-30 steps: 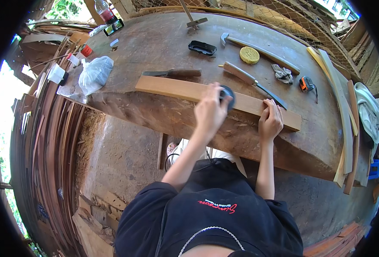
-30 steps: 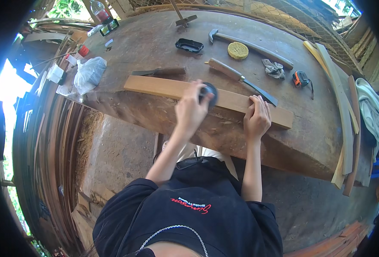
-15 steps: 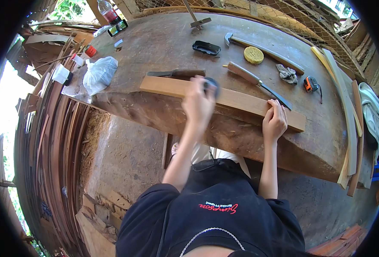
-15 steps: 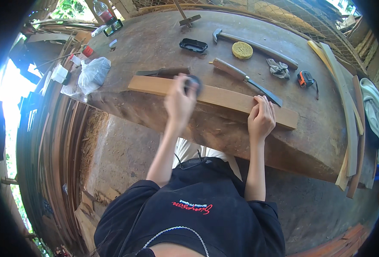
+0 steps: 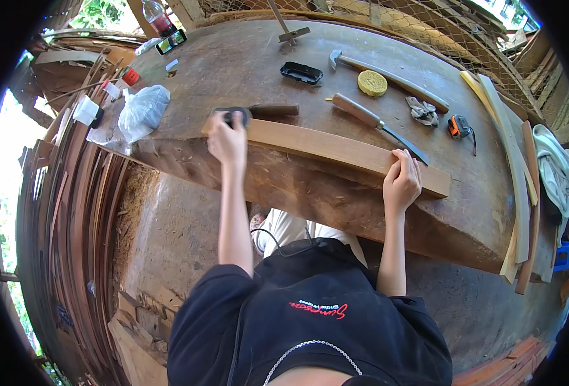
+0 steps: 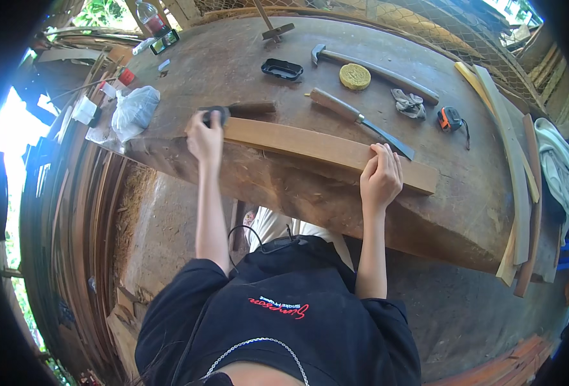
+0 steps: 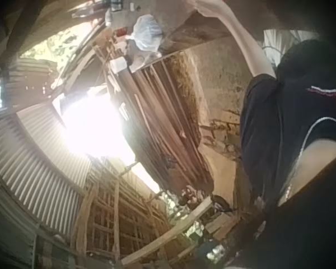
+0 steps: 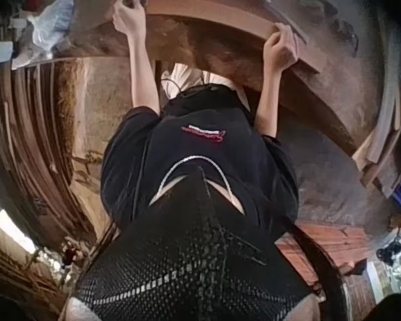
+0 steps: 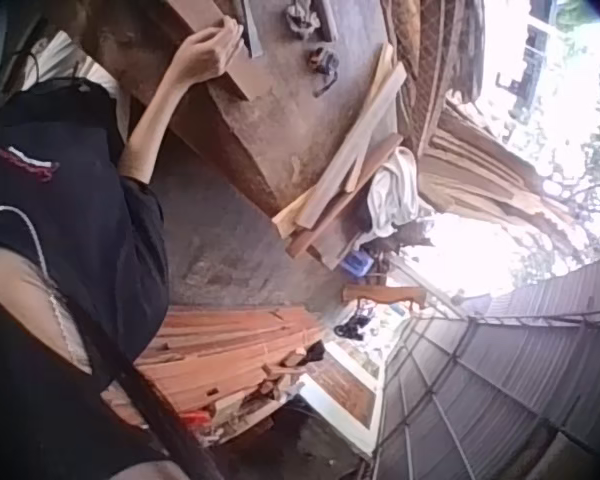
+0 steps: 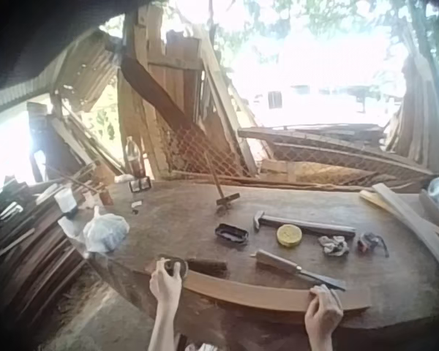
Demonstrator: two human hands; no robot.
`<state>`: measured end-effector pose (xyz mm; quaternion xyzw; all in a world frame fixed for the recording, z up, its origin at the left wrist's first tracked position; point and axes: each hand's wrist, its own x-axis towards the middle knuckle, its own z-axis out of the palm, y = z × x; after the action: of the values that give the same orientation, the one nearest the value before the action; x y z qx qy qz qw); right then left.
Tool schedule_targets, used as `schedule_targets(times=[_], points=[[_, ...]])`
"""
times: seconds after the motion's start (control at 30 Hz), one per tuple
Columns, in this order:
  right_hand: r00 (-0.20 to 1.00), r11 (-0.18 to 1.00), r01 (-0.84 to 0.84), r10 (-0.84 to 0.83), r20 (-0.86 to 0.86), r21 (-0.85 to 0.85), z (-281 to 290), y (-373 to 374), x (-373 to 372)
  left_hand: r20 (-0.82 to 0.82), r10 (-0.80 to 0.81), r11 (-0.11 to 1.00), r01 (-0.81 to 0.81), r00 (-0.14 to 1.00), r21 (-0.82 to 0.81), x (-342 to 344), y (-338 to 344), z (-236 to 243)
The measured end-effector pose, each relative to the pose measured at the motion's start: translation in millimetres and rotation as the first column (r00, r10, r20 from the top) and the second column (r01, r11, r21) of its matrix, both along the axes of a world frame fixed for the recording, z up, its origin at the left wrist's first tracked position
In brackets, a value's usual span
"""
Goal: The person smooths a long wooden plank on a workbench using a sanding disc, then wipes the surface with a cloth. Finally, the person uses a hammer to tap the plank repeatedly.
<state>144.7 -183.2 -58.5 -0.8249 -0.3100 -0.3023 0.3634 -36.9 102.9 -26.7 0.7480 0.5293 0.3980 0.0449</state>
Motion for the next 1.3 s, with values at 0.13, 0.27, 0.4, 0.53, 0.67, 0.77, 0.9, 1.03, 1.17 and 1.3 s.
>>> schedule_targets(times=[0.13, 0.27, 0.4, 0.53, 0.67, 0.77, 0.9, 1.03, 1.17, 1.3], points=[[1.0, 1.0, -0.012, 0.012, -0.01, 0.006, 2, -1, 0, 0.15, -0.423, 0.844, 0.449, 0.894, -0.294, 51, -127, 16], [0.999, 0.999, -0.037, 0.037, 0.005, 0.015, -1, -4, 4, 0.13, -0.615, 0.762, 0.628, 0.778, -0.159, 66, -169, 3], [0.999, 1.0, -0.026, 0.026, 0.026, -0.005, 0, -4, 4, 0.064, -0.178, 0.973, 0.185, 0.982, -0.137, 40, -54, 10], [1.0, 1.0, -0.007, 0.007, 0.019, -0.007, -1, -1, 2, -0.034, 0.098, 0.979, -0.103, 0.995, -0.178, 0, 29, 13], [1.0, 1.0, 0.003, -0.003, 0.018, 0.004, -1, 1, 1, -0.017, 0.01, 1.0, -0.01, 1.0, -0.021, 20, -17, 3], [1.0, 1.0, 0.005, -0.005, 0.019, -0.007, -1, -1, 2, 0.064, -0.328, 0.943, 0.331, 0.943, -0.036, 49, -99, -2], [1.0, 1.0, -0.01, 0.01, 0.02, -0.006, 3, -1, 2, 0.074, -0.519, 0.842, 0.524, 0.851, -0.126, 61, -161, -7], [0.999, 1.0, -0.014, 0.014, 0.03, -0.009, 1, -5, 4, 0.086, -0.373, 0.913, 0.382, 0.924, -0.141, 40, -108, 7], [1.0, 1.0, -0.02, 0.02, 0.023, 0.003, 0, -2, 2, -0.052, 0.063, 0.997, -0.065, 0.997, -0.044, -13, -5, 9], [0.999, 1.0, -0.008, 0.008, 0.031, 0.005, 0, 0, 1, -0.075, 0.129, 0.988, -0.135, 0.989, -0.078, -13, -2, 7]])
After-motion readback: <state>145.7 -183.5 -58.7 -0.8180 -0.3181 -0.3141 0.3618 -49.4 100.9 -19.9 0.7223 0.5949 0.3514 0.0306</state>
